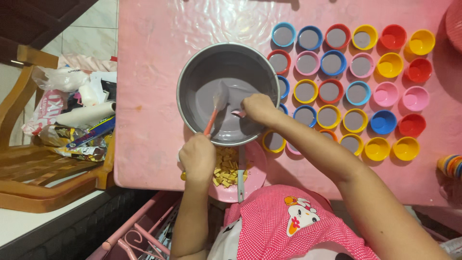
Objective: The person scoops a grey liquid from a large metal bowl using a pink ladle and pours it into multiple small colorful bowls arranged on a pink table. The person repeats this process, filling each bowl sequentially.
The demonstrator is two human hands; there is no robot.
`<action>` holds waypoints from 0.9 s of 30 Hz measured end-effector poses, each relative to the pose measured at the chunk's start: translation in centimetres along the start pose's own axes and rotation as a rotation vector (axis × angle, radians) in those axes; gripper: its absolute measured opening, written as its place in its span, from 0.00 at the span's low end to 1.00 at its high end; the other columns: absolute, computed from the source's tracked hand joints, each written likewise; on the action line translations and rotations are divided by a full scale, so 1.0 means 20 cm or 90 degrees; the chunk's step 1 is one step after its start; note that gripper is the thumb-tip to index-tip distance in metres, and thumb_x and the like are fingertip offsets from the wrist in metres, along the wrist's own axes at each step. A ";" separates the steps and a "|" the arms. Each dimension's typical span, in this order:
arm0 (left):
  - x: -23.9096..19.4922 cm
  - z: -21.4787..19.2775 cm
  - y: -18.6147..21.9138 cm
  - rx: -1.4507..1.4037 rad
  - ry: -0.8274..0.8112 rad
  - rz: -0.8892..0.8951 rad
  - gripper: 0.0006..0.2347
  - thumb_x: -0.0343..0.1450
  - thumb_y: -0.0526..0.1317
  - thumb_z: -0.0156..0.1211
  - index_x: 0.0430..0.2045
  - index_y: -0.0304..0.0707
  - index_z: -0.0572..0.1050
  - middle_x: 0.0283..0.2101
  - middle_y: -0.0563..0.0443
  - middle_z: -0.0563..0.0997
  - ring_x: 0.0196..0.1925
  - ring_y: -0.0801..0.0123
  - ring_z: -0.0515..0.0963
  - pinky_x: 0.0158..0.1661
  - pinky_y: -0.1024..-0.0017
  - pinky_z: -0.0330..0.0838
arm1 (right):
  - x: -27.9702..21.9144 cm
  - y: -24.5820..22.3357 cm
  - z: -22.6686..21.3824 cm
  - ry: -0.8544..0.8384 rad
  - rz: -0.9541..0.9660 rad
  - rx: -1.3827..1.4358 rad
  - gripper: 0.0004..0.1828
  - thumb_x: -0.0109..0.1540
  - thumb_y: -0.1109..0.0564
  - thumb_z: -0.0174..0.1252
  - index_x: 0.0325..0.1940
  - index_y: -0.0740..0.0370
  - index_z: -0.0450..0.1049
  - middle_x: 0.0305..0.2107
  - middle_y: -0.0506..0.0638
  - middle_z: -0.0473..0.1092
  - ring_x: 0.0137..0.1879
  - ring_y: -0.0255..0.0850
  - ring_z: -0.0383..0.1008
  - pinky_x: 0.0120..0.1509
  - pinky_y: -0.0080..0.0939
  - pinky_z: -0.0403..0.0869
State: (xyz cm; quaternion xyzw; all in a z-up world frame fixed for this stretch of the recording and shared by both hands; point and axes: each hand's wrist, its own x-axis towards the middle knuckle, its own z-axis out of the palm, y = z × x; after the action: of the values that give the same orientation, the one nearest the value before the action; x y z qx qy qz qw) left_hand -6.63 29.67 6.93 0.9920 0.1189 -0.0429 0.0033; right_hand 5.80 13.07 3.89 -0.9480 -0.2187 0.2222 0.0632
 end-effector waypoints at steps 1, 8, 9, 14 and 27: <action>0.00 -0.02 -0.01 0.001 0.001 -0.001 0.11 0.68 0.44 0.49 0.15 0.41 0.72 0.17 0.51 0.73 0.24 0.59 0.79 0.27 0.64 0.73 | 0.03 0.01 0.03 0.001 -0.002 0.001 0.11 0.52 0.47 0.60 0.31 0.54 0.78 0.20 0.53 0.72 0.33 0.48 0.75 0.37 0.45 0.73; -0.01 -0.16 -0.05 -0.106 -0.185 -0.106 0.13 0.71 0.47 0.41 0.22 0.40 0.70 0.23 0.46 0.76 0.31 0.51 0.80 0.35 0.58 0.73 | 0.17 0.08 0.13 -0.251 0.011 0.309 0.11 0.53 0.52 0.55 0.37 0.54 0.76 0.33 0.57 0.74 0.47 0.55 0.72 0.52 0.51 0.67; -0.01 -0.18 -0.05 -0.126 -0.201 -0.114 0.13 0.71 0.47 0.41 0.24 0.40 0.70 0.24 0.44 0.76 0.32 0.50 0.80 0.36 0.57 0.72 | 0.15 0.08 0.12 -0.285 0.005 0.355 0.12 0.52 0.52 0.53 0.37 0.54 0.76 0.32 0.56 0.74 0.47 0.54 0.72 0.52 0.49 0.67; -0.06 -0.19 -0.03 -0.140 -0.215 -0.102 0.11 0.70 0.45 0.40 0.26 0.40 0.70 0.26 0.45 0.76 0.34 0.50 0.80 0.37 0.56 0.72 | 0.17 0.19 0.17 -0.287 -0.039 0.506 0.07 0.52 0.57 0.53 0.31 0.56 0.76 0.21 0.48 0.72 0.25 0.36 0.68 0.32 0.33 0.66; -0.26 -0.14 0.13 -0.323 -0.226 -0.030 0.12 0.70 0.43 0.44 0.41 0.38 0.71 0.32 0.38 0.76 0.38 0.43 0.77 0.39 0.51 0.71 | -0.20 0.46 -0.02 0.109 0.118 0.685 0.08 0.53 0.62 0.55 0.35 0.60 0.75 0.19 0.50 0.71 0.22 0.33 0.68 0.28 0.28 0.68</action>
State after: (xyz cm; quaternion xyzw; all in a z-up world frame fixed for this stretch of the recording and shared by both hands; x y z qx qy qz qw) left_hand -10.75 26.05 10.22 0.9336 0.1462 -0.1846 0.2702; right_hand 6.39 3.04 3.72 -0.8121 0.0163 0.2295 0.5363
